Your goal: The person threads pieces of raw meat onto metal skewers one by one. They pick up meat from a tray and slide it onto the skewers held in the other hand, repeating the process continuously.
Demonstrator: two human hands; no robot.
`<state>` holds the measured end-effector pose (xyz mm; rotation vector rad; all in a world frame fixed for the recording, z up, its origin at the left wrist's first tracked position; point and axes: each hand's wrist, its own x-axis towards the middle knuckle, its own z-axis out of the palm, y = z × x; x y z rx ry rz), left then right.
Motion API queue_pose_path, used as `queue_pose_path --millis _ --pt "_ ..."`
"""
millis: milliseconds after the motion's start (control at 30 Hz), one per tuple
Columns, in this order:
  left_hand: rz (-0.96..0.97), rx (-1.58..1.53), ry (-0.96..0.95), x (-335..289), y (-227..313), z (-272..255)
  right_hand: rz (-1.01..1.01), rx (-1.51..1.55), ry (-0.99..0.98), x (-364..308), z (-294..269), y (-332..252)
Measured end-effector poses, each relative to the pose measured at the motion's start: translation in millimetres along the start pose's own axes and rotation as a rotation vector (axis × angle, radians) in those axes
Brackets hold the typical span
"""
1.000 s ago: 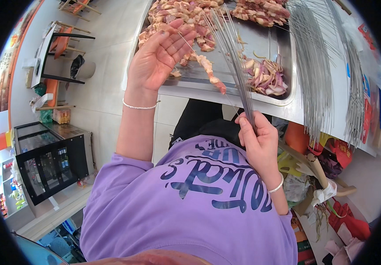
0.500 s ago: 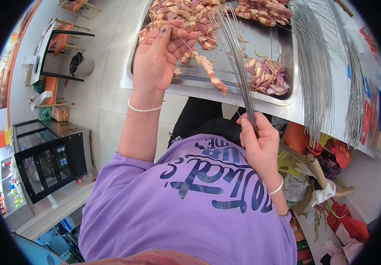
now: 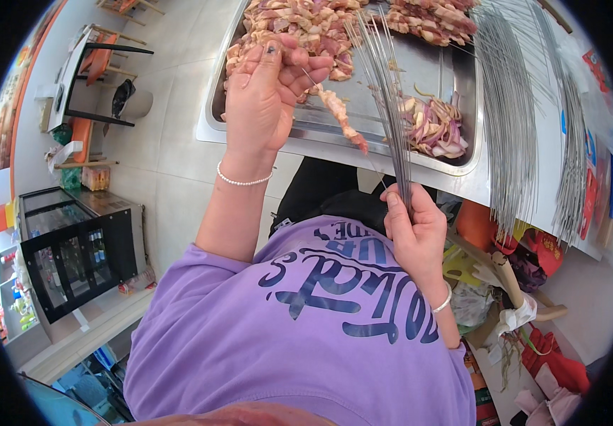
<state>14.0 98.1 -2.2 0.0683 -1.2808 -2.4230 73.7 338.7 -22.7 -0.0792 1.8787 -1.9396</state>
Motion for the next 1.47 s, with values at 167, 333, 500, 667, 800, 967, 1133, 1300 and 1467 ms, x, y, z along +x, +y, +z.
queue_pose_path --millis 167,333,500,667,800,967,1133,1300,1467 --pt "-0.036 0.021 -0.022 0 1 0 -0.007 -0.006 -0.01 1 0 3" --pt "-0.099 0.012 -0.055 0 4 -4 -0.011 -0.011 -0.011 1 -1 4" --pt "-0.151 0.003 -0.123 -2 3 -8 -0.016 0.023 0.0 0 3 5" --pt "-0.176 0.048 -0.165 -4 2 -10 -0.032 0.021 -0.01 1 5 2" --pt "-0.215 0.01 -0.157 -9 -5 -3 -0.026 0.031 -0.028 3 9 -5" --pt "-0.275 -0.006 -0.158 -14 -8 0 -0.037 0.041 -0.047 10 13 -11" --pt "-0.243 0.192 -0.065 -9 10 -8 -0.014 0.03 -0.055 12 8 -12" --pt "0.088 0.838 -0.005 5 53 -48 -0.015 0.083 0.008 12 -3 -5" --pt "0.083 1.685 -0.217 1 74 -63 -0.031 0.021 0.026 12 -9 1"
